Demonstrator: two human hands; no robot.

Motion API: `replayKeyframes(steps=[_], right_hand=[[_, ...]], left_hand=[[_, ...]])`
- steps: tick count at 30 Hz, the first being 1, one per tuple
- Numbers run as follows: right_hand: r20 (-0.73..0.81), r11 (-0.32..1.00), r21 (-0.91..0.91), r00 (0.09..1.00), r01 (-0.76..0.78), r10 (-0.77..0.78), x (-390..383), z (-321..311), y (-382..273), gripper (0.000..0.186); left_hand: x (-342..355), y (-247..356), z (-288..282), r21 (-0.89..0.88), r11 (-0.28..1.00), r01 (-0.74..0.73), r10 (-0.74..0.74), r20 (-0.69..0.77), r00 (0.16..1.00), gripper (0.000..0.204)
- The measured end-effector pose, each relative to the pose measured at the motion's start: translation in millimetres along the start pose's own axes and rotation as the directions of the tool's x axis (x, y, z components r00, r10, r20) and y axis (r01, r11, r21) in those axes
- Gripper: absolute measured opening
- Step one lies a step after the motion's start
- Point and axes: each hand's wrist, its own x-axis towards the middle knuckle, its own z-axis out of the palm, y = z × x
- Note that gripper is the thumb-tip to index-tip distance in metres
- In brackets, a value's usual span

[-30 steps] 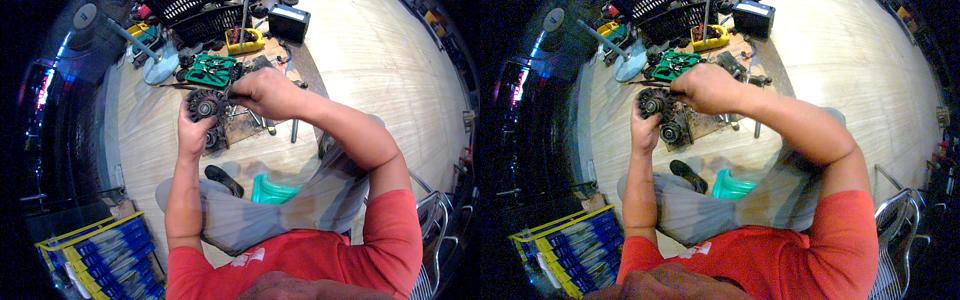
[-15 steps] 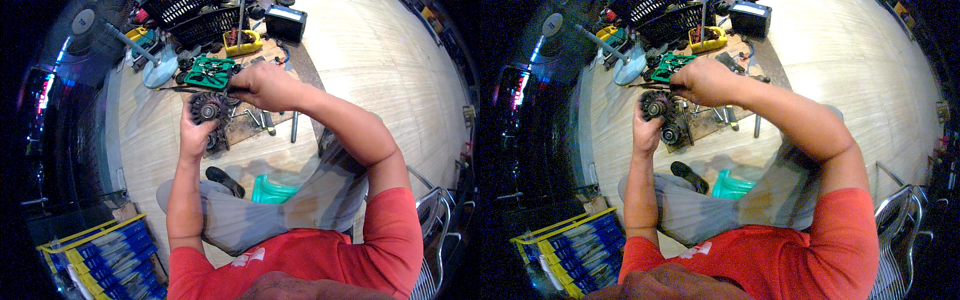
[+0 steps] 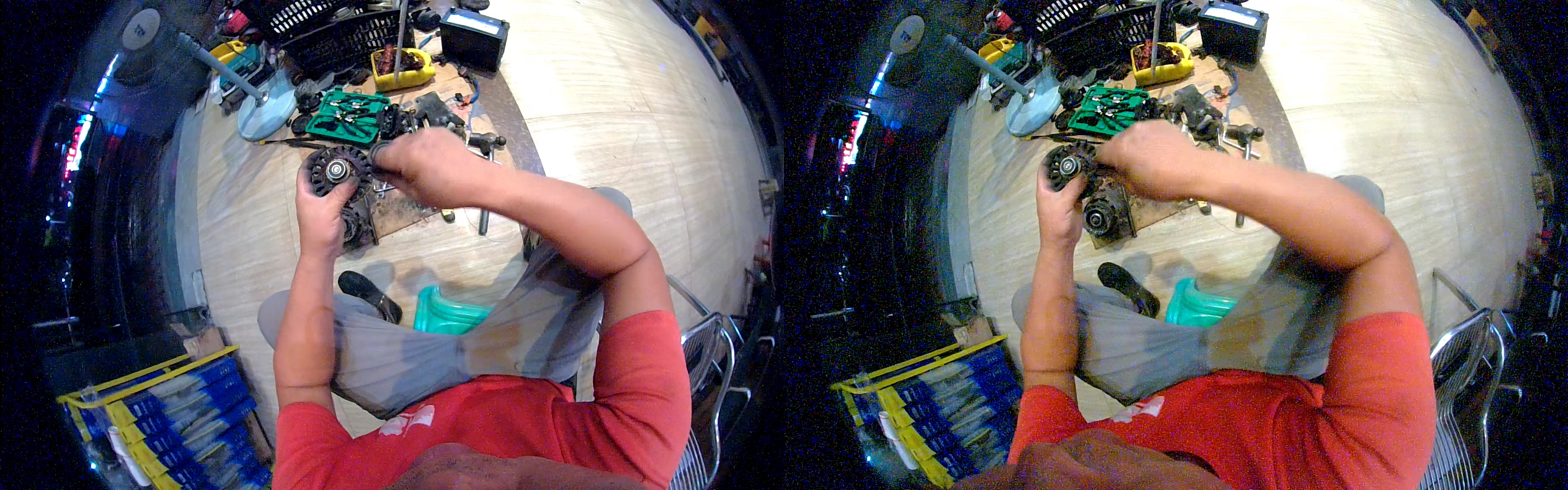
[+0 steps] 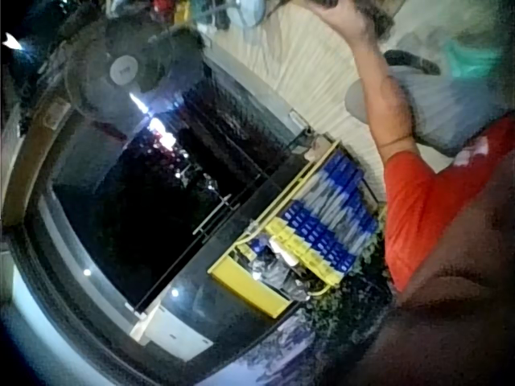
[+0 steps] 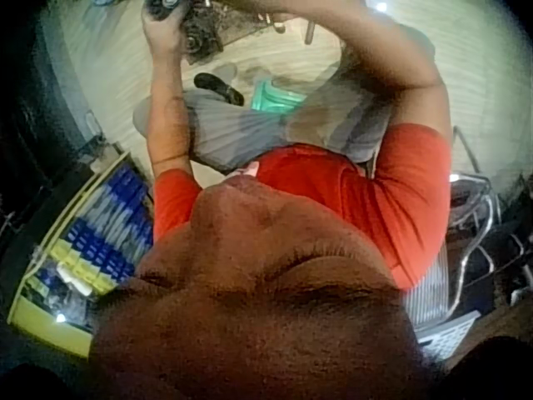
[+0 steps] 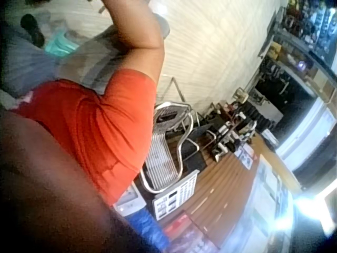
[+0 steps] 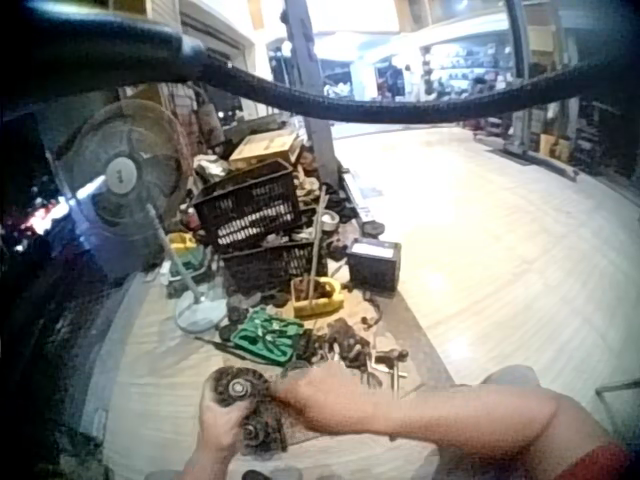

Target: The person handles a metal mechanical assembly, individual gears, and a black component by hand. They place gears into a housing and pick up a black plastic electrical part from a collection of items on the floor.

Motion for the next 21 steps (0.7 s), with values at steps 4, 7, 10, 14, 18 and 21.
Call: replayKeyframes(steps=[4, 7, 10, 14, 18, 21], right_hand=[[-0.027, 0.979, 0.202, 1.000, 0.019, -0.014, 7, -27, 22, 0.016], [0.011, 0.967, 0.243, 0.996, 0.080, -0.086, 10, -31, 26, 0.014], [0.046, 0.968, 0.223, 0.991, 0.113, -0.126, 10, -28, 25, 0.015], [0.019, 0.981, 0.145, 0.991, 0.132, -0.136, 8, -24, 25, 0.013], [-0.057, 0.996, -0.058, 0.996, 0.068, -0.071, 2, -15, 23, 0.011], [-0.060, 0.987, -0.084, 0.988, 0.140, -0.145, -5, 7, 8, 0.006]], left_hand=[[0, 5, -8, -0.037, 0.998, 0.043, -0.033, 0.221, 0.975, 0.072], [-6, 10, -9, -0.030, 0.984, 0.174, -0.153, 0.347, 0.925, 0.086], [-8, 17, -7, 0.117, 0.976, 0.182, -0.215, 0.425, 0.879, 0.085], [-7, 22, -3, 0.189, 0.971, 0.147, -0.209, 0.375, 0.903, 0.079], [-6, 10, 6, 0.265, 0.963, 0.044, -0.084, 0.140, 0.987, 0.065], [0, 0, 10, 0.068, 0.997, -0.021, 0.022, -0.009, 1.000, 0.055]])
